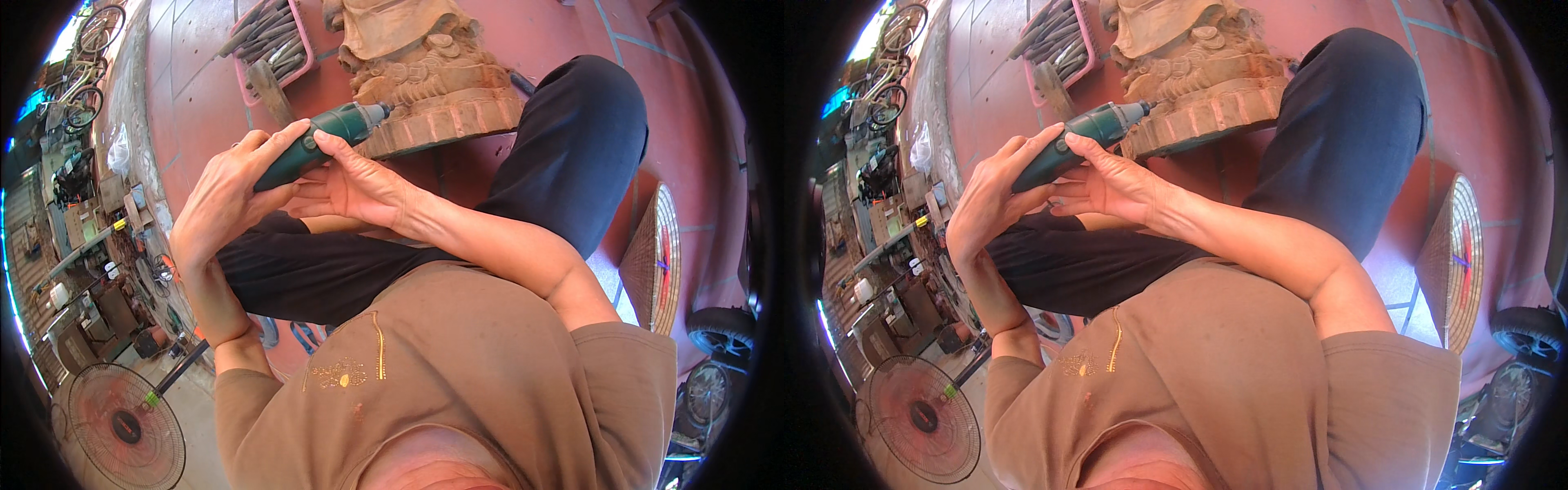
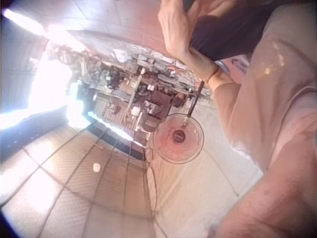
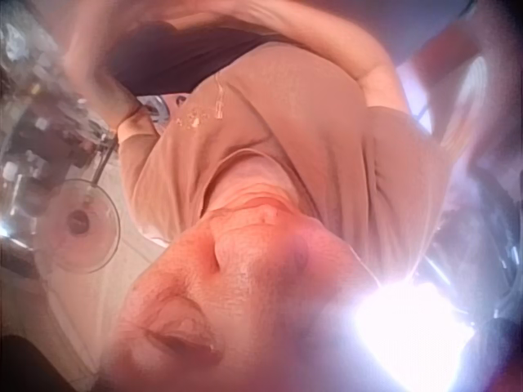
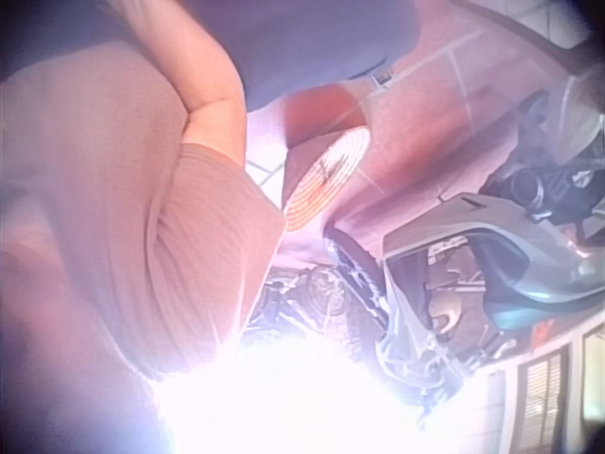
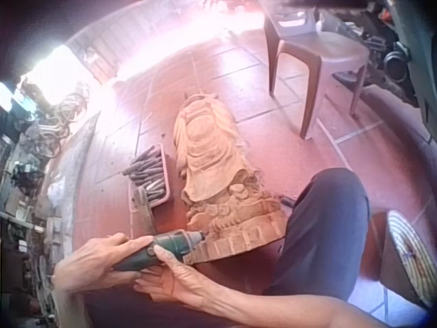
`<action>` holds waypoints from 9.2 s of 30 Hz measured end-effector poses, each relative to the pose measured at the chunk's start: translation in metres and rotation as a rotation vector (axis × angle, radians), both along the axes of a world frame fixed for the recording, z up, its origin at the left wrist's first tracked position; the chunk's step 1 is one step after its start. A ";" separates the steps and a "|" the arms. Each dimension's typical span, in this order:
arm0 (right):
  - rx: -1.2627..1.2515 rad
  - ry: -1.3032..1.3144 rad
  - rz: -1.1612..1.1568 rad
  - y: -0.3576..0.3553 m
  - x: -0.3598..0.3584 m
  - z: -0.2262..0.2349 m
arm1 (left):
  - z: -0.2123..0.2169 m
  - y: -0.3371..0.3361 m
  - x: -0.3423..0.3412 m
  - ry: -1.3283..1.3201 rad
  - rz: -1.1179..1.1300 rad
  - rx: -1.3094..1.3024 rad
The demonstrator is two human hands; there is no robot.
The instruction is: The person carves a wooden statue using a rotary tool and hand chisels. They work on the base and upper sections, switching between tools and rotating the statue to access different areas.
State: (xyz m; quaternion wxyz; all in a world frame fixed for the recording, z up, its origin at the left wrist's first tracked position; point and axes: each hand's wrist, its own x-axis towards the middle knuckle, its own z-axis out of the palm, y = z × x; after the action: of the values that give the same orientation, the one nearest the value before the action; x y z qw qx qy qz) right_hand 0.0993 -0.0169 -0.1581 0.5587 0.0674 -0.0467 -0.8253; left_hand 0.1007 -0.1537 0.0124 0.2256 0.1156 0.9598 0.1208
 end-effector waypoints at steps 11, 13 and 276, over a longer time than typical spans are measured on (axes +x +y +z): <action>0.029 0.012 -0.011 -0.003 -0.006 0.005 | 0.000 0.000 0.000 0.036 0.017 -0.014; 0.021 0.021 0.006 -0.003 -0.007 0.002 | -0.001 -0.001 -0.002 0.035 0.008 -0.009; 2.563 0.816 0.091 0.378 -0.104 -0.199 | 0.003 -0.143 -0.017 0.192 0.915 1.020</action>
State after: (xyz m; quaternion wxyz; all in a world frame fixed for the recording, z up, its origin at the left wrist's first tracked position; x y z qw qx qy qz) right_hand -0.0042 0.3611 -0.3568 0.1032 0.2914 0.9229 -0.2293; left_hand 0.0837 -0.2969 0.0159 -0.0168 -0.1990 0.7510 0.6294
